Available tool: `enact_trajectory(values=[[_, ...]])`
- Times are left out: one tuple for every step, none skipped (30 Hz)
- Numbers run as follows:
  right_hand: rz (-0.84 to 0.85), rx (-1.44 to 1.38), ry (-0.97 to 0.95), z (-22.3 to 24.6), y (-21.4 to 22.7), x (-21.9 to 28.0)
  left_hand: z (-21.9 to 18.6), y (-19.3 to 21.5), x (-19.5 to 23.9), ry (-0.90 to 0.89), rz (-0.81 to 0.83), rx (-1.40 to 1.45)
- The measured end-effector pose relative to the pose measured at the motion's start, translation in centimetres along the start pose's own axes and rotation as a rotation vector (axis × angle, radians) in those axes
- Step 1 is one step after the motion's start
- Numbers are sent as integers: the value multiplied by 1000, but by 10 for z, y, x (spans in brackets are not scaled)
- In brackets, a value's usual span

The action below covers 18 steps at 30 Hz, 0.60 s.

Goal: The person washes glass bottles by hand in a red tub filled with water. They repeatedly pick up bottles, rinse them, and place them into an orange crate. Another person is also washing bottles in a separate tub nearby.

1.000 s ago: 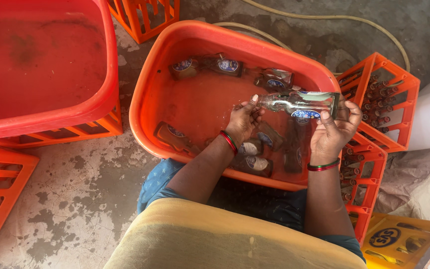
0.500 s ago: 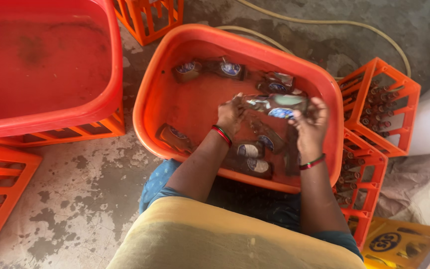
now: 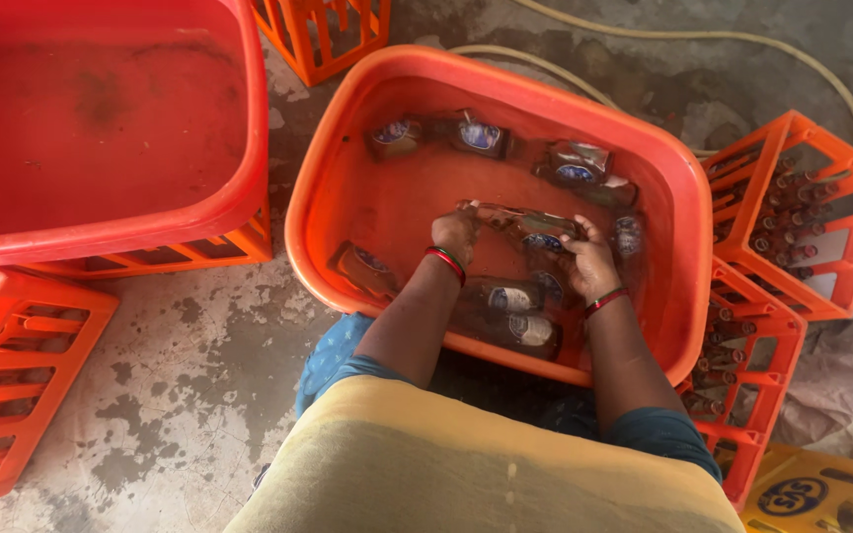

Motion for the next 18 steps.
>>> enact_trajectory(values=[[2, 2, 7, 1, -1, 1, 4, 1, -5, 22, -11, -8], [-1, 18, 8, 3, -3, 0, 3, 2, -9, 40, -22, -14], [-3, 34, 8, 4, -5, 0, 3, 4, -13, 58, -33, -20], [-6, 51, 8, 4, -6, 1, 2, 5, -15, 51, -18, -21], [-5, 60, 7, 3, -6, 3, 2, 7, -18, 45, -3, -22], [-1, 69, 7, 4, -6, 3, 2, 6, -19, 37, 14, -21], [2, 79, 7, 5, -4, 4, 3, 4, -17, 21, 39, -15], [3, 78, -1, 4, -3, 5, 4, 1, -13, 3, 65, -8], [4, 78, -9, 4, 1, 7, 6, -3, -7, -15, 90, -1], [6, 76, -13, 4, 1, 6, -4, -11, 5, -113, 123, -9], [6, 35, -27, 4, 2, 7, -9, -21, 22, -210, 157, -17], [9, -7, -39, 5, -1, 7, -20, -32, 43, -312, 191, -25], [12, -49, -50, 4, -9, 8, -21, -48, 65, -336, 259, -78], [9, -158, -53, 6, -14, 11, -20, -65, 90, -356, 328, -133], [8, -267, -57, 8, -23, 12, -33, -65, 107, -342, 242, -122], [-1, -373, -56, 14, -25, 15, -41, -69, 127, -321, 163, -112], [-30, -382, -70, 19, -26, 17, -48, -70, 148, -300, 83, -101], [-57, -389, -90, 21, -29, 21, -51, -76, 171, -286, 123, -65]])
Point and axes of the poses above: each hand's wrist, its own x-axis away from the middle knuckle, its own y-axis out of the back of the hand, z = x × y, the point moved 10 cm from there along -x, towards the middle knuckle, and after that the axes turned 14 degrees about y, right-handed, at the moved point
